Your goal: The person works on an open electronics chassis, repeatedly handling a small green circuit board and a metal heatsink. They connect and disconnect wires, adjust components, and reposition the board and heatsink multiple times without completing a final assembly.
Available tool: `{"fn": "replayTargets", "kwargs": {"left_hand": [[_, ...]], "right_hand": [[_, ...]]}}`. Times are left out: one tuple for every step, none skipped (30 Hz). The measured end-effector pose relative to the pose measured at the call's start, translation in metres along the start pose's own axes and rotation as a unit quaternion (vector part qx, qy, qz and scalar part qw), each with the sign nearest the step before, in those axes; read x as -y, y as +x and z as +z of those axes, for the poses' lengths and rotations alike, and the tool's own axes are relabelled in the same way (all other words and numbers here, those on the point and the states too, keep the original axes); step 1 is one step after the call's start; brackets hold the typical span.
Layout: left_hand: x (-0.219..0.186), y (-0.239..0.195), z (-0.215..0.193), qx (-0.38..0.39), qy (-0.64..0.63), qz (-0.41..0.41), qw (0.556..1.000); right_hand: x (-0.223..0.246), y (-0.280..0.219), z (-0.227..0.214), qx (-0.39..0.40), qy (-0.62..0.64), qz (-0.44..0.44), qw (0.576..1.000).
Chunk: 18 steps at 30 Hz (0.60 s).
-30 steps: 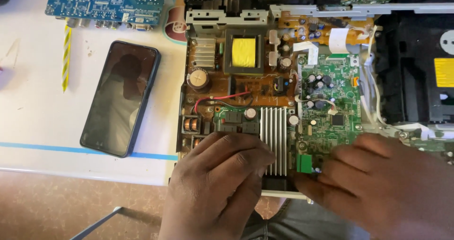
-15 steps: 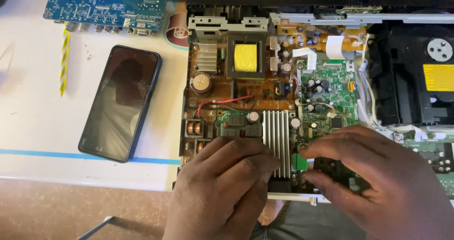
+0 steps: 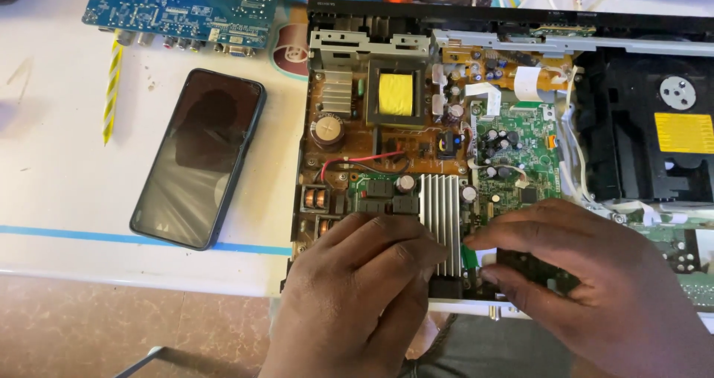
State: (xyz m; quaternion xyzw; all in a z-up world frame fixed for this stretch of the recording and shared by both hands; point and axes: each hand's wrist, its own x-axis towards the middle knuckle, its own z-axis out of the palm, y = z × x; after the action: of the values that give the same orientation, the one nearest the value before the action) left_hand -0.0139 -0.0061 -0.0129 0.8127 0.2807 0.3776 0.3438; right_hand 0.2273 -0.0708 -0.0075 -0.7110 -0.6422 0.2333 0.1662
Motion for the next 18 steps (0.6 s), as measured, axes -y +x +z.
{"fn": "replayTargets", "kwargs": {"left_hand": [[0.0, 0.0, 0.0, 0.003, -0.004, -0.002, 1.0], [0.001, 0.0, 0.0, 0.004, -0.006, -0.001, 1.0], [0.001, 0.0, 0.0, 0.003, -0.005, 0.005, 1.0], [0.002, 0.0, -0.001, 0.002, -0.005, 0.012, 1.0], [0.001, -0.001, 0.0, 0.002, -0.006, 0.011, 1.0], [0.0, -0.002, 0.0, 0.001, -0.009, 0.0, 1.0], [0.0, -0.002, 0.0, -0.001, -0.01, -0.008, 1.0], [0.001, -0.001, -0.001, -0.001, -0.01, -0.007, 1.0], [0.001, -0.001, -0.001, 0.001, -0.009, -0.002, 1.0], [0.002, -0.001, 0.0, 0.003, -0.009, 0.003, 1.0], [0.002, -0.002, 0.0, 0.003, -0.011, 0.003, 1.0], [0.002, -0.002, 0.0, 0.003, -0.01, 0.005, 1.0], [0.002, -0.002, 0.0, 0.001, -0.007, 0.005, 1.0], [0.004, -0.003, 0.001, 0.001, -0.008, 0.004, 1.0], [0.006, -0.004, 0.001, 0.002, 0.002, 0.014, 1.0], [0.008, -0.004, 0.001, 0.004, 0.012, 0.024, 1.0], [0.008, -0.005, 0.001, 0.003, 0.013, 0.024, 1.0], [0.009, -0.006, 0.0, 0.013, 0.01, 0.019, 1.0]], "right_hand": [[-0.002, -0.001, 0.002, 0.003, -0.015, -0.012, 1.0], [-0.005, -0.001, 0.001, 0.003, -0.016, -0.011, 1.0], [-0.008, 0.0, 0.0, 0.013, -0.024, -0.031, 0.999], [-0.011, 0.0, -0.001, 0.024, -0.032, -0.052, 0.998], [-0.012, 0.0, -0.002, 0.025, -0.032, -0.051, 0.998], [-0.013, 0.0, -0.003, 0.032, -0.022, -0.061, 0.997], [-0.014, 0.001, -0.005, 0.038, -0.012, -0.073, 0.997], [-0.008, 0.002, -0.003, 0.037, -0.012, -0.073, 0.997], [-0.002, 0.001, -0.001, 0.014, -0.018, -0.023, 0.999], [0.005, 0.0, 0.0, -0.01, -0.023, 0.026, 0.999], [0.007, -0.001, 0.0, -0.01, -0.024, 0.028, 0.999], [0.01, -0.001, -0.001, -0.019, -0.012, 0.025, 0.999], [0.013, -0.001, -0.002, -0.027, 0.001, 0.019, 0.999], [0.015, -0.001, 0.0, -0.026, 0.0, 0.019, 0.999], [0.017, 0.0, 0.001, -0.02, -0.005, 0.048, 0.999], [0.019, 0.0, 0.002, -0.014, -0.009, 0.077, 0.997], [0.017, 0.0, 0.004, -0.013, -0.009, 0.076, 0.997], [0.016, -0.001, 0.006, -0.025, -0.023, 0.058, 0.998]]}}
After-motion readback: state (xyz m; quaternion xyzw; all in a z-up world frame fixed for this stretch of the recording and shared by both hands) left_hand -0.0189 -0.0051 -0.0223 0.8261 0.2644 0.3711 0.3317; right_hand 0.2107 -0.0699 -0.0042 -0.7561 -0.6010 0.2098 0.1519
